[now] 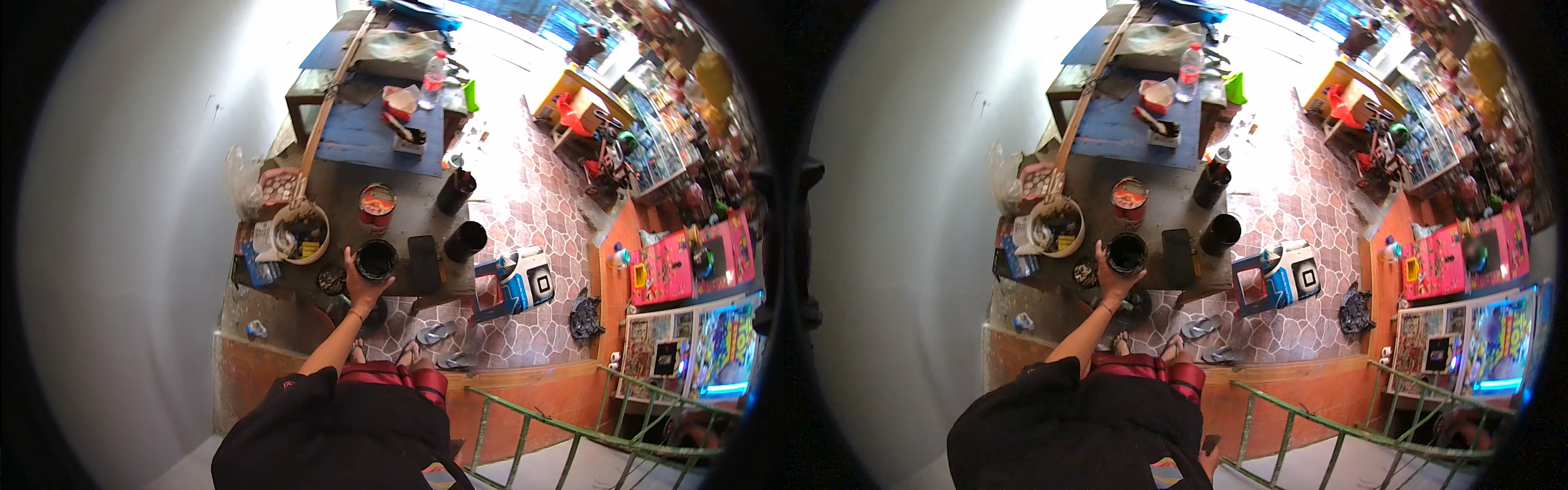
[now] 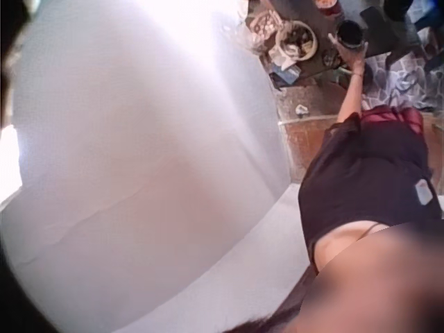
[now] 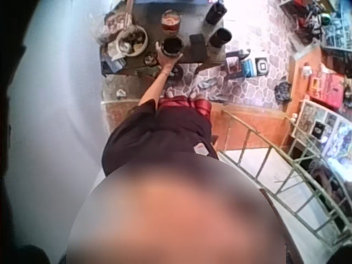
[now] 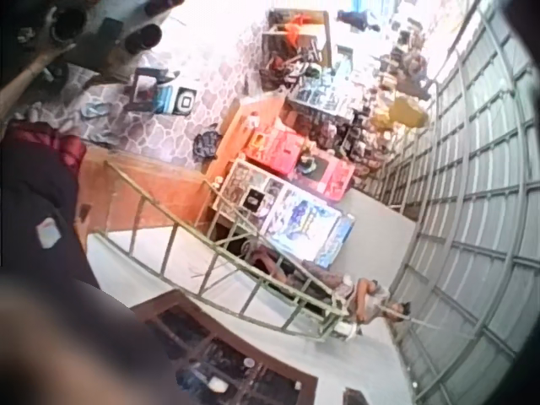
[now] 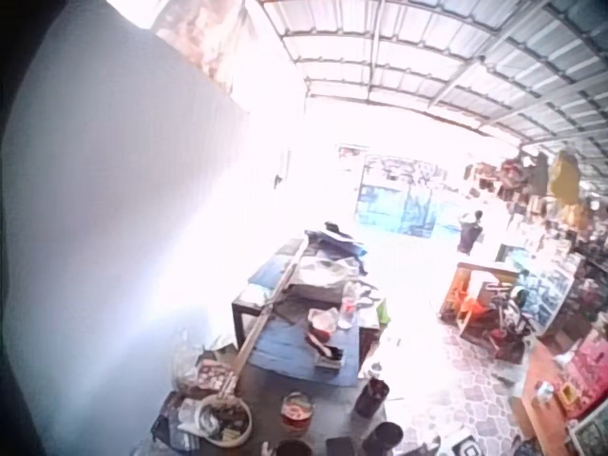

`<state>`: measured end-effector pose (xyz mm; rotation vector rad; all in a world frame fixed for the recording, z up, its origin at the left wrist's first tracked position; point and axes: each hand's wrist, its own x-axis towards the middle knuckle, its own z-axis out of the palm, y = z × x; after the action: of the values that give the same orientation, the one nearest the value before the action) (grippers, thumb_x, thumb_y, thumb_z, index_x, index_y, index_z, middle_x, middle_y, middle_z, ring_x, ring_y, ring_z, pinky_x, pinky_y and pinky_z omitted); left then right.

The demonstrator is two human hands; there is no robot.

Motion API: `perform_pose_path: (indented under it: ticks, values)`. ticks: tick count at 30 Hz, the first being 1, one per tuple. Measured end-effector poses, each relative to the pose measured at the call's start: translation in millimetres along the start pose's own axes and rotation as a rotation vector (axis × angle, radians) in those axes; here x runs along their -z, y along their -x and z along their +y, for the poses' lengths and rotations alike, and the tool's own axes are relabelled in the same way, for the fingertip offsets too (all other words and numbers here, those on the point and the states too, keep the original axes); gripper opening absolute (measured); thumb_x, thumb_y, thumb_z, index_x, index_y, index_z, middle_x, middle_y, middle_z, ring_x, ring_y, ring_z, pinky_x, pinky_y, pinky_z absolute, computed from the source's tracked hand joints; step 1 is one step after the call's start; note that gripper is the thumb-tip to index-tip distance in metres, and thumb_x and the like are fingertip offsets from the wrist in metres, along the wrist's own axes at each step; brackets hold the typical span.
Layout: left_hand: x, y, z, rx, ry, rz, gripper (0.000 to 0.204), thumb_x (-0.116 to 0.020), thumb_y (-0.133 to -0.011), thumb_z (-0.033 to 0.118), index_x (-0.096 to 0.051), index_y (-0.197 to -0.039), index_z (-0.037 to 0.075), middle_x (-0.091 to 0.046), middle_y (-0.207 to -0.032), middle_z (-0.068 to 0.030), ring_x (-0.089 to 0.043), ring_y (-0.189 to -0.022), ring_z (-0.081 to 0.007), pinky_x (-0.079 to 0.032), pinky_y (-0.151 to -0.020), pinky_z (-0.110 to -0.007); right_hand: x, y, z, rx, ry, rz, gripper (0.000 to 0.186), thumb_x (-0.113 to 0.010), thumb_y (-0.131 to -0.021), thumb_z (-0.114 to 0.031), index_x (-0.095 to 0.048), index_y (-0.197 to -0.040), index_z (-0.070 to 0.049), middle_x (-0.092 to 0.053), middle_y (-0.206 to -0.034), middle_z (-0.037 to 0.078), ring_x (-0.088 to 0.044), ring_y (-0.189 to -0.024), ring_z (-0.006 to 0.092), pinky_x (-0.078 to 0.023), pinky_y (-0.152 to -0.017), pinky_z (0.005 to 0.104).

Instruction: The person mixes dark paint in a small container using a putty knife, then pours the mixed paint into a larger can. They handle several paint cans and a putty knife on a cluttered workbench.

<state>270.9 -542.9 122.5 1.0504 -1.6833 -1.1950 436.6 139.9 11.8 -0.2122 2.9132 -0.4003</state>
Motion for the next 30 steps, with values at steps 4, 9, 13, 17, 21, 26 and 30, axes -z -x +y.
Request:
perform_pose_path:
  ticks: [4, 9, 13, 17, 21, 26, 30]
  values:
    - [3.4, -0.2, -0.6, -0.037, -0.065, 0.003, 0.148, -0.103, -0.051, 0.030, -0.008, -0.163, 0.007, -0.047, -0.148, -0.0249, -0.051, -0.135, -0.0417, -0.042, -0.116, -0.047, 68.3, -61.3, -50.9, -0.351, -0.243, -0.300, 0.056, -0.062, -0.094, -0.007, -0.045, -0.148, 0.000, -0.070, -0.113, 0.020, -0.073, -0.096, 0.0312, -0.058, -0.084, 0.0424]
    - [32.1, 21.1, 19.6, -0.087, -0.071, 0.029, 0.115, -0.079, -0.069, 0.006, -0.013, -0.162, 0.003, -0.043, -0.151, -0.0273, -0.045, -0.143, -0.0410, -0.037, -0.122, -0.048, 127.5, -175.9, -173.2, -0.254, -0.528, -0.432, 0.069, -0.046, -0.098, 0.003, -0.021, -0.161, -0.004, -0.069, -0.087, 0.013, -0.068, -0.054, 0.0227, -0.055, -0.051, 0.0378]
    - [74.2, 27.4, 59.4, -0.121, -0.064, 0.185, 0.070, -0.059, -0.076, -0.004, -0.047, -0.145, -0.001, -0.056, -0.140, -0.0215, -0.057, -0.134, -0.0356, -0.046, -0.115, -0.042, 161.5, -280.4, -304.7, 0.205, -0.621, -0.418, 0.058, -0.047, -0.101, 0.000, -0.029, -0.155, -0.002, -0.069, -0.088, 0.016, -0.067, -0.052, 0.0224, -0.055, -0.051, 0.0370]
    - [81.4, -42.4, 99.2, -0.221, -0.251, 0.193, 0.052, -0.068, -0.079, 0.001, -0.059, -0.130, 0.000, -0.067, -0.123, -0.0176, -0.067, -0.116, -0.0323, -0.052, -0.103, -0.040, 182.6, -369.0, -455.9, 0.684, -0.711, -0.388, 0.062, -0.049, -0.098, 0.001, -0.027, -0.156, -0.001, -0.068, -0.088, 0.021, -0.068, -0.052, 0.0257, -0.054, -0.052, 0.0387]
    - [69.3, -128.7, 112.4, -0.192, -0.515, -0.231, 0.079, -0.083, -0.075, 0.021, -0.049, -0.145, 0.006, -0.056, -0.145, -0.0192, -0.052, -0.137, -0.0387, -0.043, -0.114, -0.046, 189.7, -421.8, -574.3, 0.690, -0.852, -0.595, 0.067, -0.050, -0.097, 0.000, -0.022, -0.157, 0.000, -0.067, -0.073, 0.019, -0.067, -0.050, 0.0273, -0.053, -0.048, 0.0390]
    - [45.3, -187.0, 91.7, -0.286, -0.751, -0.505, 0.114, -0.096, -0.064, 0.043, -0.038, -0.156, 0.009, -0.046, -0.156, -0.0191, -0.039, -0.150, -0.0392, -0.036, -0.122, -0.046, 168.2, -449.9, -652.9, 0.677, -0.747, -0.679, 0.065, -0.049, -0.097, -0.002, -0.021, -0.155, 0.007, -0.065, -0.065, 0.019, -0.067, -0.048, 0.0277, -0.057, -0.047, 0.0404]
    - [27.0, -206.6, 76.1, -0.332, -0.724, -0.562, 0.119, -0.097, -0.060, 0.048, -0.038, -0.155, 0.008, -0.048, -0.153, -0.0176, -0.049, -0.141, -0.0390, -0.044, -0.116, -0.047, 148.5, -449.2, -673.5, 0.697, -0.694, -0.595, 0.065, -0.050, -0.097, -0.002, -0.021, -0.153, 0.012, -0.066, -0.067, 0.019, -0.068, -0.049, 0.0268, -0.057, -0.047, 0.0385]
